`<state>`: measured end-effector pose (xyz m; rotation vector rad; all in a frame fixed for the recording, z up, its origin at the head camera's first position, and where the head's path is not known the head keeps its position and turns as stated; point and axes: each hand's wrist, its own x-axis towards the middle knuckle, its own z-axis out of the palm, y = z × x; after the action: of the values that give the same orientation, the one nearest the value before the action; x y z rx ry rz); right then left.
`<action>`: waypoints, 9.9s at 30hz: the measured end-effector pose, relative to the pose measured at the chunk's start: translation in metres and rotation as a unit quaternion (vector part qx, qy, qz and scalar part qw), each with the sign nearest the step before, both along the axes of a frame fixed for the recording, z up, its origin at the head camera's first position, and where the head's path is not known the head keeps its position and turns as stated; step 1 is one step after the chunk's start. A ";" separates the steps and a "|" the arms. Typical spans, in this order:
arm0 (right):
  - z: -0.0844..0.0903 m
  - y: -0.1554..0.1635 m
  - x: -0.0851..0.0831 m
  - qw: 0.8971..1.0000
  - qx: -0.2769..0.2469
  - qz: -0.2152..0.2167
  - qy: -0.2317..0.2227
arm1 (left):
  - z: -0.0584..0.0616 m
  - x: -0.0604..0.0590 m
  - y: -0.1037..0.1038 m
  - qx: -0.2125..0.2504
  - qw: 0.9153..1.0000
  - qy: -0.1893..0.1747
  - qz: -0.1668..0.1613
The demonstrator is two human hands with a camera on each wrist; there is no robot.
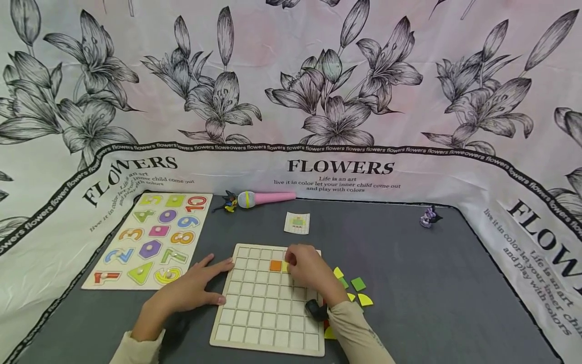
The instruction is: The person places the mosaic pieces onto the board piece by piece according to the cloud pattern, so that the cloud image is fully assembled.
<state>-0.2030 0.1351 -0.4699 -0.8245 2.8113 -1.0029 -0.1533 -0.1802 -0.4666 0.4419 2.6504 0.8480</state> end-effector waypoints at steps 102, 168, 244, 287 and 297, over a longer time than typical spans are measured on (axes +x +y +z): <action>0.019 0.086 0.025 0.998 0.026 0.025 0.050 | 0.000 0.000 -0.004 0.011 1.000 0.006 0.000; 0.002 0.031 0.026 1.000 0.026 0.004 -0.002 | 0.002 0.000 -0.002 0.005 1.000 0.002 0.001; 0.001 0.161 0.062 0.996 0.046 -0.001 -0.081 | -0.001 -0.002 -0.002 -0.002 1.000 -0.006 -0.004; 0.020 0.070 0.039 0.998 -0.032 0.027 -0.041 | 0.002 -0.003 -0.001 -0.001 1.000 -0.004 0.002; 0.012 0.050 0.040 0.998 -0.031 0.027 -0.046 | 0.004 -0.003 0.000 -0.002 1.000 -0.003 0.001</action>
<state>-0.1629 0.1852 -0.4578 -0.8329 2.6792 -1.0967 -0.1566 -0.1798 -0.4627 0.4341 2.6471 0.8439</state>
